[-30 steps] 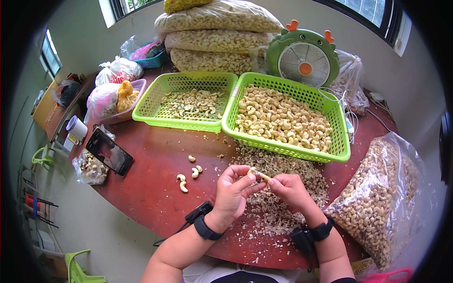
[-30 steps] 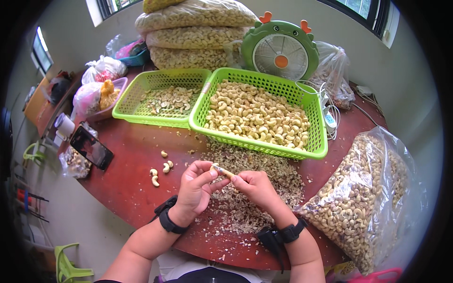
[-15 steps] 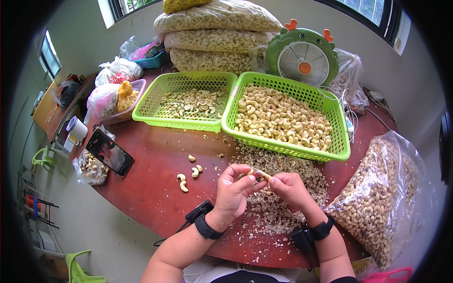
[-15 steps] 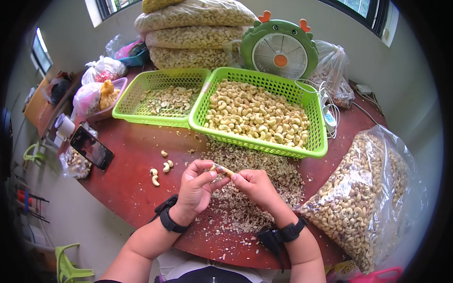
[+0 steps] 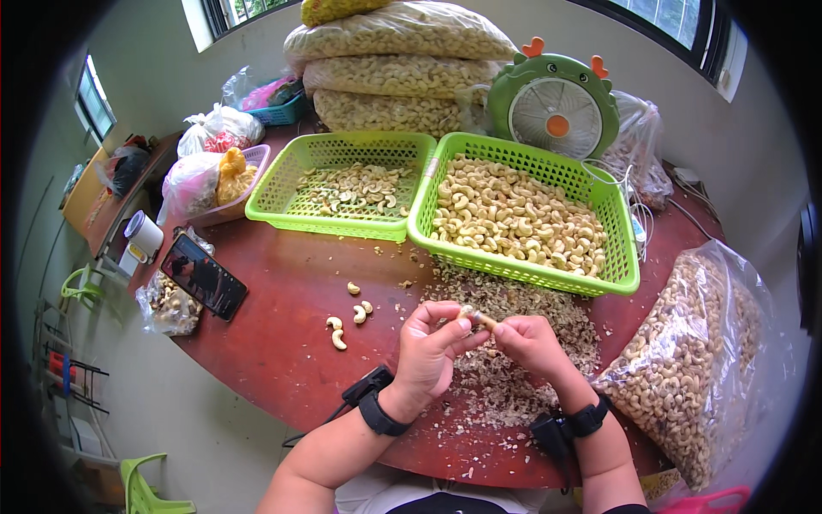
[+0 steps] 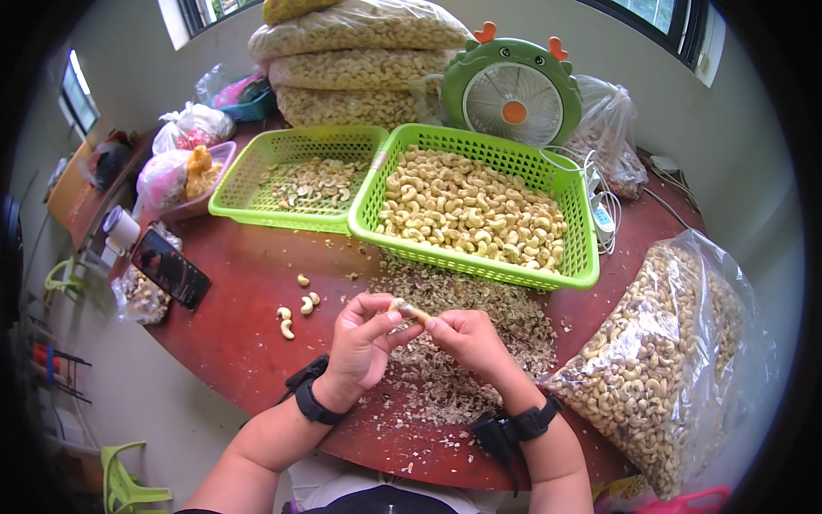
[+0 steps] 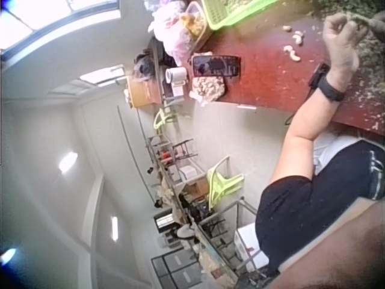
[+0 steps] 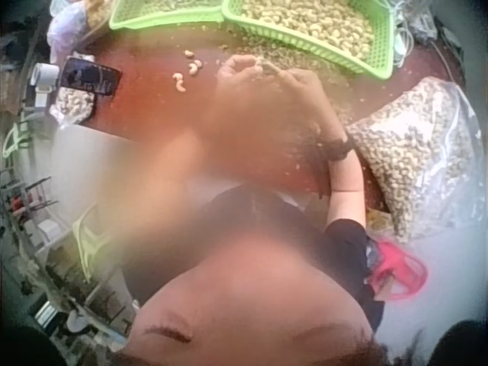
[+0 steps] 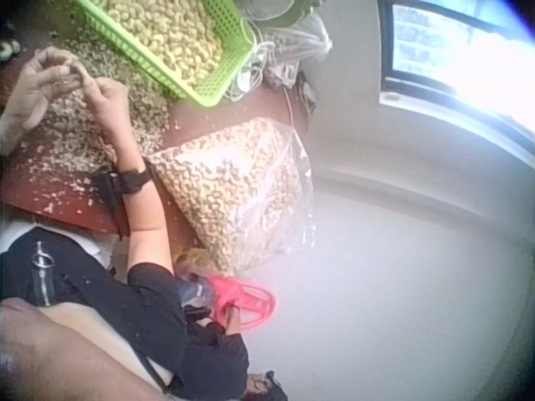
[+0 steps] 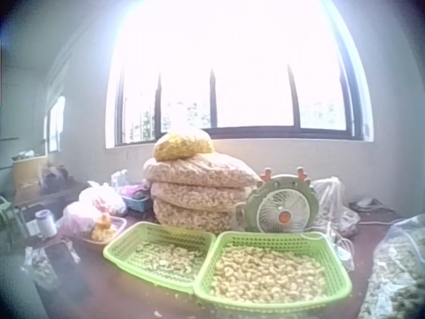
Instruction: Peeling and cleaning cashew nuts with a small knife.
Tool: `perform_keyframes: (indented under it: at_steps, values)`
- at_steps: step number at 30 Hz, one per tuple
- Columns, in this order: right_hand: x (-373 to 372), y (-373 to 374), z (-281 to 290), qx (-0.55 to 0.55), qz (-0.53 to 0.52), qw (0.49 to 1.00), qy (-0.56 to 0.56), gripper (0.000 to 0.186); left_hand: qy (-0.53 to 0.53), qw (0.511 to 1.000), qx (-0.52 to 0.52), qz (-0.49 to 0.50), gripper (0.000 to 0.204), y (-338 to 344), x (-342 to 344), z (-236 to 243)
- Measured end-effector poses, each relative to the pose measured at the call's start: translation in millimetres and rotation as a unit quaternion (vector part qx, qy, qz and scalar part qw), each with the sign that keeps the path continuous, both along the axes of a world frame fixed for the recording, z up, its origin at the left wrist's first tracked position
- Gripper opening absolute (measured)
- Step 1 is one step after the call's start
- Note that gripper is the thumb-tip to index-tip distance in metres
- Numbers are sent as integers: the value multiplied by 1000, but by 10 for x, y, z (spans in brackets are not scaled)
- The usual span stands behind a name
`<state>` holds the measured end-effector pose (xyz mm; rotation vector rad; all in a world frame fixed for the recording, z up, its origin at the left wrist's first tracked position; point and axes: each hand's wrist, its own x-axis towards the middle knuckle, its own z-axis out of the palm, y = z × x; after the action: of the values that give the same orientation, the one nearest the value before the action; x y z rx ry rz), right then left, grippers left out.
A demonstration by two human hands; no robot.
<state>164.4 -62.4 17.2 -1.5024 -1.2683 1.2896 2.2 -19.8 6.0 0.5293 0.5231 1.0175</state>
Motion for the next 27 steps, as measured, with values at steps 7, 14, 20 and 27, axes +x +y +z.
perform_keyframes:
  at_steps: [7,14,20,27]
  values:
    - [-9,14,-37,10,-7,999,30,33,-16,999,37,18,18,-19,11,7]
    - [3,3,-39,6,9,1000,25,34,10,999,38,37,17,4,25,-4]
    - [18,3,-36,-14,23,998,57,33,13,997,67,42,15,3,18,13]
    - [41,14,-22,-3,-1,997,75,34,-47,992,115,39,17,-31,51,-37]
